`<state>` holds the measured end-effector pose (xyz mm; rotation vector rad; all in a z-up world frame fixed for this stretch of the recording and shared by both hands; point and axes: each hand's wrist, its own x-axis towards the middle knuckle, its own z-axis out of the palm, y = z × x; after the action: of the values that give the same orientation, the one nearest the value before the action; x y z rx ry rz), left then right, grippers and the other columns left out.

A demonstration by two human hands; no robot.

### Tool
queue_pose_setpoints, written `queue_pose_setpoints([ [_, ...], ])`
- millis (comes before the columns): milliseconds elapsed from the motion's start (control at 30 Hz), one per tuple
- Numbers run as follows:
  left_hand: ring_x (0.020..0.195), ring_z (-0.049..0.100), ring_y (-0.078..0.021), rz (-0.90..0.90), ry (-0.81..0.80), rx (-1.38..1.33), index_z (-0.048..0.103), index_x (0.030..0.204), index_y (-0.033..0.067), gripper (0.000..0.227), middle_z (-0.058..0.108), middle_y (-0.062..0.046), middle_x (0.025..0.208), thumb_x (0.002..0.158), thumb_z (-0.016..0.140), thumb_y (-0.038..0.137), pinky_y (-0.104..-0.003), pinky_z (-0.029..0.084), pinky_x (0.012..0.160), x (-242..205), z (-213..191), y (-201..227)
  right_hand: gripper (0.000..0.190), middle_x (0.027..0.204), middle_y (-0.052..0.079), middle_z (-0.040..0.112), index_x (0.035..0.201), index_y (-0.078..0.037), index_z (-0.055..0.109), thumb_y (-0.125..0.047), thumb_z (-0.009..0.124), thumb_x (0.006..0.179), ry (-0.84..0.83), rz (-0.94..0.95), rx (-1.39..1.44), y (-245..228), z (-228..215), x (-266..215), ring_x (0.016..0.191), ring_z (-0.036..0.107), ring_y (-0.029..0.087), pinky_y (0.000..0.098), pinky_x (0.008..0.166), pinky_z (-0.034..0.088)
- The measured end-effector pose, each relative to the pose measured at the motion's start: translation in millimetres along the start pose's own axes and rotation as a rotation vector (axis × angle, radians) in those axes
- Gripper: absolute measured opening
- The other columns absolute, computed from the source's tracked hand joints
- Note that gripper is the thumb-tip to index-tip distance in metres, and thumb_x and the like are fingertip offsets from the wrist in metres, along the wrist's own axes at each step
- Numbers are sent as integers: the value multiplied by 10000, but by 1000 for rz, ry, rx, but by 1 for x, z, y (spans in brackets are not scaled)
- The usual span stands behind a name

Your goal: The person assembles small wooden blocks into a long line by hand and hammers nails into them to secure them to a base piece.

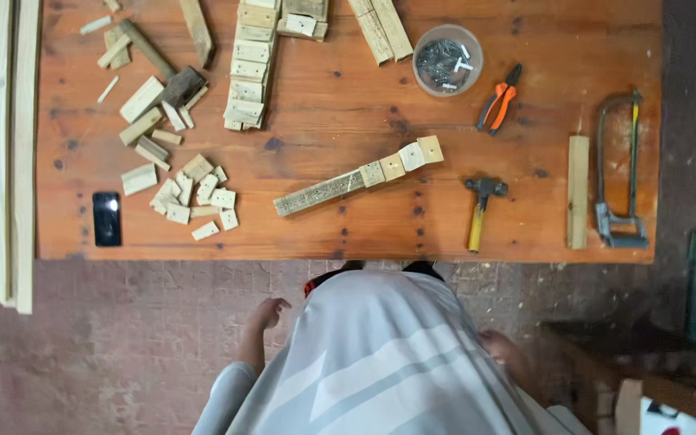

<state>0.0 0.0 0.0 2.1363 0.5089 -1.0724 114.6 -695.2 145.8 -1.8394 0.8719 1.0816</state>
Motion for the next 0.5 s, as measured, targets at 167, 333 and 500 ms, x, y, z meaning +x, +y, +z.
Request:
queue_pose_setpoints([
  [167, 1109, 677, -359, 97, -100, 97, 688, 1264, 267, 632, 706, -127, 1145, 748, 416, 21, -460, 526, 988, 51, -48, 20, 398, 1036, 174, 702, 1258, -35, 671, -353, 576, 1037, 136, 48, 175, -78, 35, 44, 928, 697, 324, 432, 787, 538],
  [333, 1224, 640, -465, 151, -275, 201, 622, 1379, 178, 477, 713, -274, 1204, 927, 618, 331, -548, 492, 1086, 66, -110, 145, 448, 1085, 164, 764, 1294, -70, 714, -428, 573, 1064, 188, -204, -289, -100, -6, 137, 1042, 735, 332, 434, 822, 574],
  [500, 992, 702, -402, 350, 42, 100, 695, 1247, 186, 334, 720, -184, 974, 1005, 567, 377, -553, 551, 882, 63, -140, 256, 568, 1277, 269, 682, 1394, -58, 615, -507, 524, 1058, 249, -569, -450, -315, -30, 95, 1221, 615, 470, 572, 1057, 481],
])
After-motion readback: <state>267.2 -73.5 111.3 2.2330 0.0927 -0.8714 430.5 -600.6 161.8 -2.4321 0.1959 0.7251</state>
